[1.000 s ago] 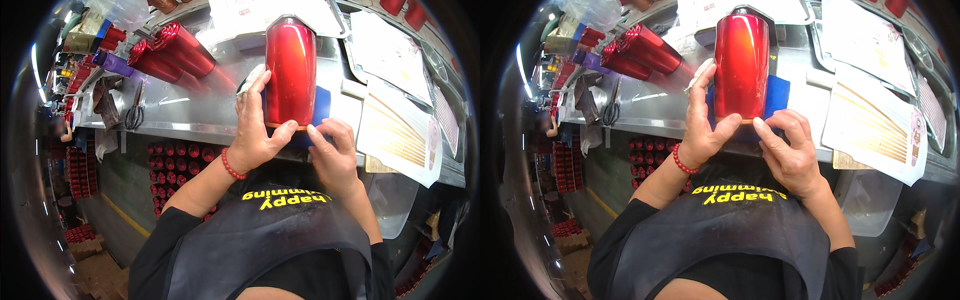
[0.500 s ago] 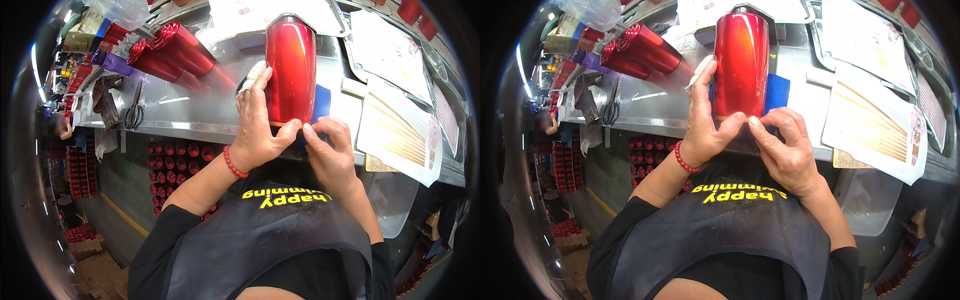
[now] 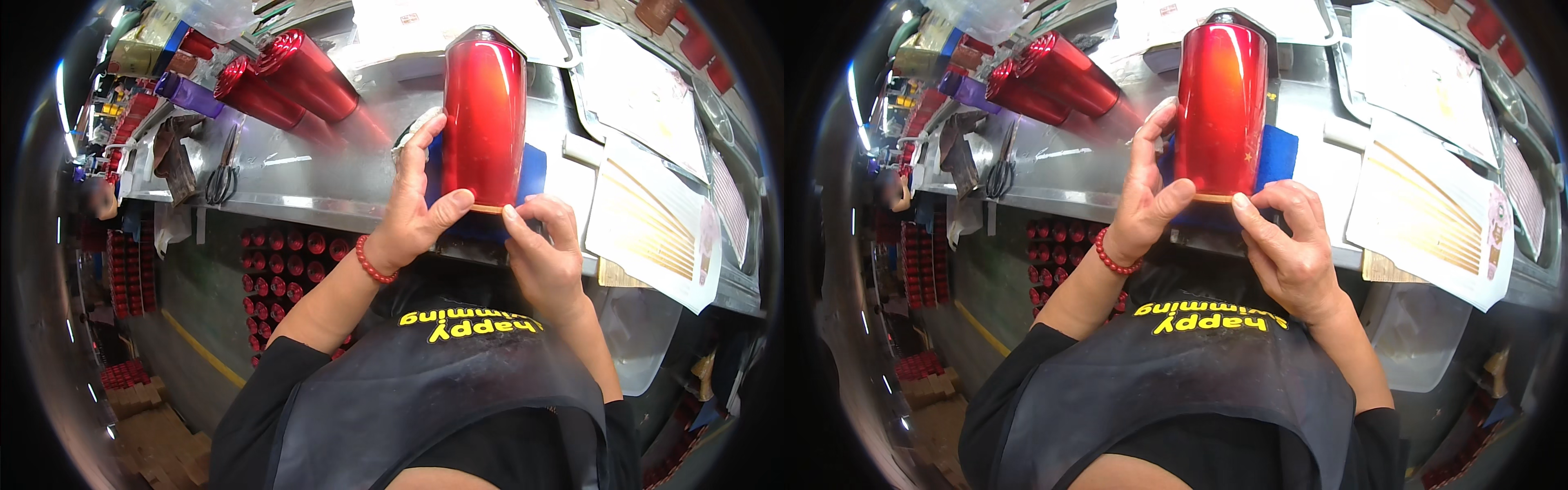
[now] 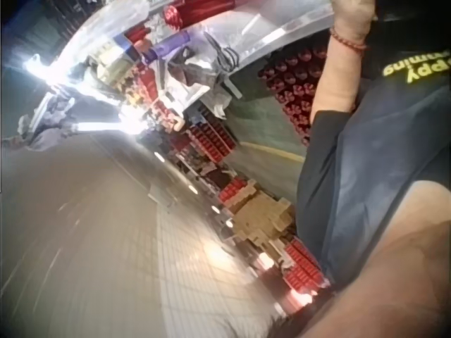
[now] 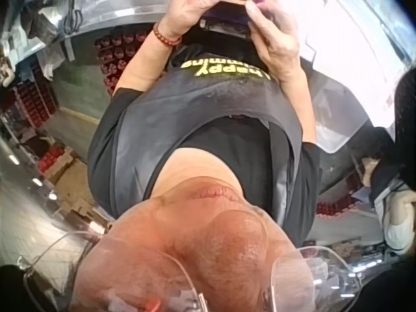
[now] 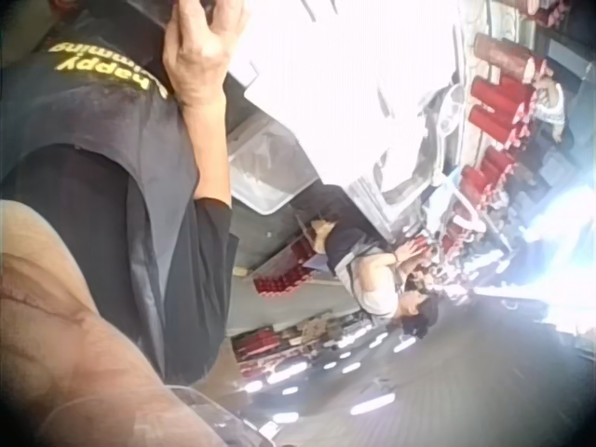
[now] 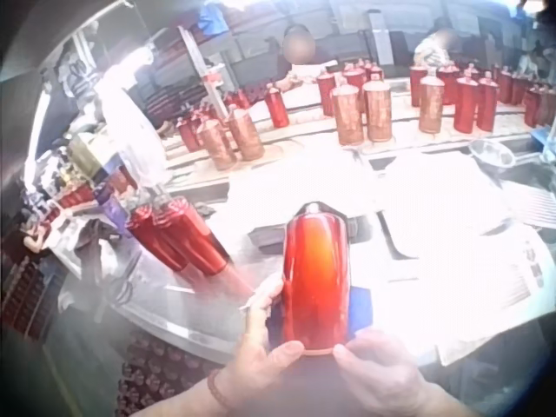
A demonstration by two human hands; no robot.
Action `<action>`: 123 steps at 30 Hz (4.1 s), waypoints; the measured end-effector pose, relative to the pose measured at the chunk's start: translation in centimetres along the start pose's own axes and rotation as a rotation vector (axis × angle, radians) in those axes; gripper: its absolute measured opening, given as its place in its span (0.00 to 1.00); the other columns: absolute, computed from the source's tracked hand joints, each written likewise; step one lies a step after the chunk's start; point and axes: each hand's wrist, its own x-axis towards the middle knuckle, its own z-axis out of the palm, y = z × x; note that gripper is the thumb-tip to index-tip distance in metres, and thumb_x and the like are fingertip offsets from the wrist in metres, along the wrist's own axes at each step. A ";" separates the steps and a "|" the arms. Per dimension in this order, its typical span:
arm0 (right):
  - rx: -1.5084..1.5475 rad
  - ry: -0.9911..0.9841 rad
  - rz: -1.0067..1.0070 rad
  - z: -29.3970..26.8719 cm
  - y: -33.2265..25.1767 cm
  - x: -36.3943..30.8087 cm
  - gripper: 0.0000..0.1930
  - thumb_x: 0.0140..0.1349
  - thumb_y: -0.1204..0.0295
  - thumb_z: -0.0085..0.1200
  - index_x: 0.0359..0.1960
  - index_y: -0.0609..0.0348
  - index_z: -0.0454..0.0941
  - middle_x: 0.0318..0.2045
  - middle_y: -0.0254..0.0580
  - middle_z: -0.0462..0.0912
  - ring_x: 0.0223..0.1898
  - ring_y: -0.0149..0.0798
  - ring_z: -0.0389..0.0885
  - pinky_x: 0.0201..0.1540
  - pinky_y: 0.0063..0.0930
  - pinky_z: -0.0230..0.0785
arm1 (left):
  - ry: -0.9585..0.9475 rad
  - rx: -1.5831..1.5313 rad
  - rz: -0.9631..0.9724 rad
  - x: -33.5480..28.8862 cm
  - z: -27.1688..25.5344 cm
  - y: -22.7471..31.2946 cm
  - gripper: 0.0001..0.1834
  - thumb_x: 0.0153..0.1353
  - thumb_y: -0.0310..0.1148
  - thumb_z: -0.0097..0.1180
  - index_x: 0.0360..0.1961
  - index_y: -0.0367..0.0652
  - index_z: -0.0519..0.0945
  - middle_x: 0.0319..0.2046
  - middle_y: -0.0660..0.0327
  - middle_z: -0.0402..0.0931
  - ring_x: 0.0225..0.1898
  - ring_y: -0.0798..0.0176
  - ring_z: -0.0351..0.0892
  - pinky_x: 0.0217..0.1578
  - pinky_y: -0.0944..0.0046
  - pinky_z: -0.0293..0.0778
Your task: The person applies a sticker to a red cylindrical can, smooths it with a green card, and uses a wooden stick to press the edges. They repeat this process on multiple cans, placing finished ones on a nearby tray.
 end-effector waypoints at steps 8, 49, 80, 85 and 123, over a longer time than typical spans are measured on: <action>-0.007 0.017 -0.007 0.3 0.1 -0.1 0.27 0.44 0.89 0.63 0.51 0.60 0.83 0.41 0.43 0.77 0.47 0.49 0.77 0.54 0.42 0.70 | -0.022 0.028 0.008 -0.1 -0.3 -0.3 0.49 0.62 0.45 0.66 0.74 0.31 0.53 0.72 0.45 0.53 0.73 0.48 0.51 0.73 0.53 0.45; 0.053 -0.038 0.136 -0.8 0.6 -1.0 0.29 0.50 0.87 0.61 0.59 0.67 0.77 0.50 0.51 0.77 0.54 0.54 0.75 0.60 0.43 0.67 | -0.006 0.586 0.681 -1.5 -0.5 1.5 0.19 0.49 0.27 0.66 0.45 0.52 0.88 0.45 0.64 0.83 0.50 0.59 0.71 0.45 0.60 0.70; -0.446 -0.247 0.106 -7.7 16.4 15.9 0.19 0.64 0.83 0.51 0.55 0.56 0.83 0.53 0.46 0.78 0.56 0.46 0.74 0.60 0.35 0.68 | -0.238 0.725 0.820 2.3 -0.4 4.6 0.08 0.55 0.33 0.60 0.36 0.58 0.83 0.32 0.76 0.80 0.51 0.69 0.74 0.68 0.42 0.46; -0.778 -0.504 0.245 -2.4 19.9 22.1 0.17 0.62 0.73 0.58 0.52 0.43 0.87 0.60 0.43 0.76 0.62 0.48 0.71 0.64 0.39 0.68 | 0.096 0.651 0.355 -0.2 -4.2 2.3 0.15 0.51 0.28 0.63 0.41 0.55 0.88 0.39 0.70 0.86 0.48 0.61 0.74 0.64 0.47 0.52; -0.196 -0.201 -0.126 -13.2 -3.9 17.2 0.06 0.57 0.75 0.63 0.28 0.63 0.79 0.51 0.52 0.79 0.52 0.46 0.78 0.54 0.38 0.71 | 0.065 0.698 0.263 0.3 -1.1 0.1 0.56 0.54 0.63 0.66 0.74 0.34 0.60 0.51 0.48 0.77 0.64 0.45 0.59 0.66 0.39 0.46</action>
